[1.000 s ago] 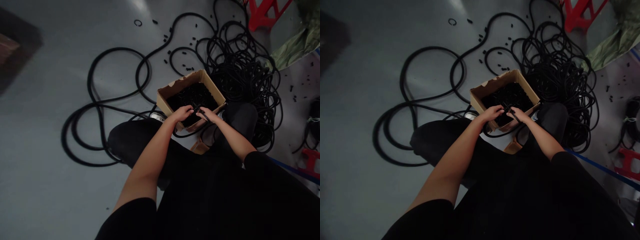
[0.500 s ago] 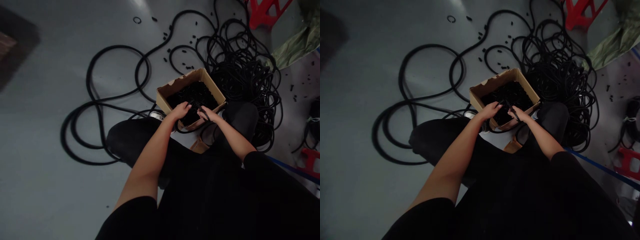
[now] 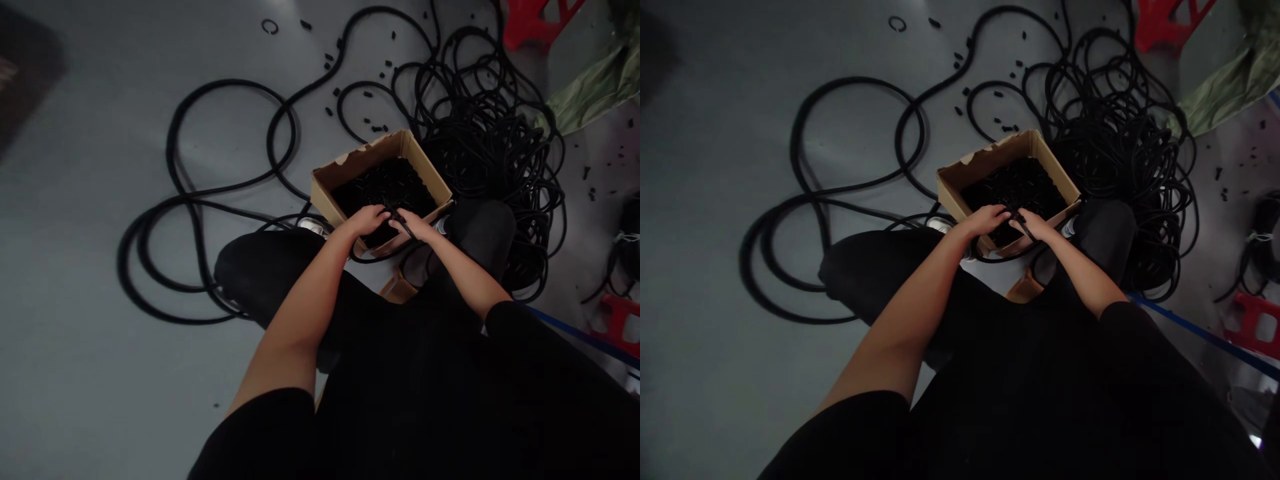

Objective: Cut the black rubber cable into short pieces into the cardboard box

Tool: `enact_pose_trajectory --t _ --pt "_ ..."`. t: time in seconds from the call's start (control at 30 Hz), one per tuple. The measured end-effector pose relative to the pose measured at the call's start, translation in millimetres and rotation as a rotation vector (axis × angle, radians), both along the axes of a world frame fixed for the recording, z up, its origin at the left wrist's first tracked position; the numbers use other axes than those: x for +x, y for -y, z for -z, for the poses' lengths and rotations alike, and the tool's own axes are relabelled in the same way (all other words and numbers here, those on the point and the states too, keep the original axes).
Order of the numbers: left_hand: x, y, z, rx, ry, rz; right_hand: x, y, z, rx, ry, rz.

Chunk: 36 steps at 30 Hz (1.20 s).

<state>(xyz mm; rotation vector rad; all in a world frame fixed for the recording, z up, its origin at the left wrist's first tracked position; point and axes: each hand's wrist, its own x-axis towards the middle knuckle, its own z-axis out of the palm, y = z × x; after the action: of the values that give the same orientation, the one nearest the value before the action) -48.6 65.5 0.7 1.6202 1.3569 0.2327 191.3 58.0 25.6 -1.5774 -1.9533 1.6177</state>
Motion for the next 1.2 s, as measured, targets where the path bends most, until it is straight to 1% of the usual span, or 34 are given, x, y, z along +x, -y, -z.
enact_pose_trajectory --t 0.07,0.2,0.37,0.43,0.53,0.6,0.73,0.87,1.07,1.13,1.2 --pt "-1.3 -0.5 2.4 0.02 -0.014 0.01 -2.1 1.1 -6.1 -0.027 0.035 0.01" --pt "-1.5 -1.3 2.1 0.022 -0.042 -0.01 -5.9 0.1 -18.2 0.026 0.076 0.006" --pt "-1.0 0.9 -5.7 0.013 0.027 -0.2 -5.0 -0.9 -22.8 0.046 0.094 0.028" --pt "-2.4 1.4 -7.7 0.015 0.073 -0.222 -3.9 0.6 -21.1 0.021 0.069 0.059" --pt "-4.9 1.4 -8.8 0.029 0.136 -0.165 -3.1 2.9 -16.6 -0.107 0.008 0.102" --pt "-5.6 1.7 -9.0 0.029 0.161 -0.113 -3.1 2.8 -13.6 -0.154 -0.025 0.11" --pt "-5.6 2.9 -8.9 0.019 0.183 -0.049 -2.5 -1.0 -9.9 -0.08 -0.045 0.075" --pt "-7.4 2.3 -6.3 0.035 0.167 -0.057 1.2 -3.0 -10.5 -0.007 -0.03 0.059" --pt "-11.0 1.1 1.1 0.013 0.099 -0.083 7.4 0.4 -12.2 -0.057 -0.018 0.028" --pt "-10.9 1.5 2.7 0.01 0.115 -0.059 7.3 -0.1 -11.4 -0.069 -0.019 0.018" --pt "-10.0 2.3 3.4 -0.005 0.153 -0.006 6.6 -2.1 -10.8 -0.065 -0.01 0.015"
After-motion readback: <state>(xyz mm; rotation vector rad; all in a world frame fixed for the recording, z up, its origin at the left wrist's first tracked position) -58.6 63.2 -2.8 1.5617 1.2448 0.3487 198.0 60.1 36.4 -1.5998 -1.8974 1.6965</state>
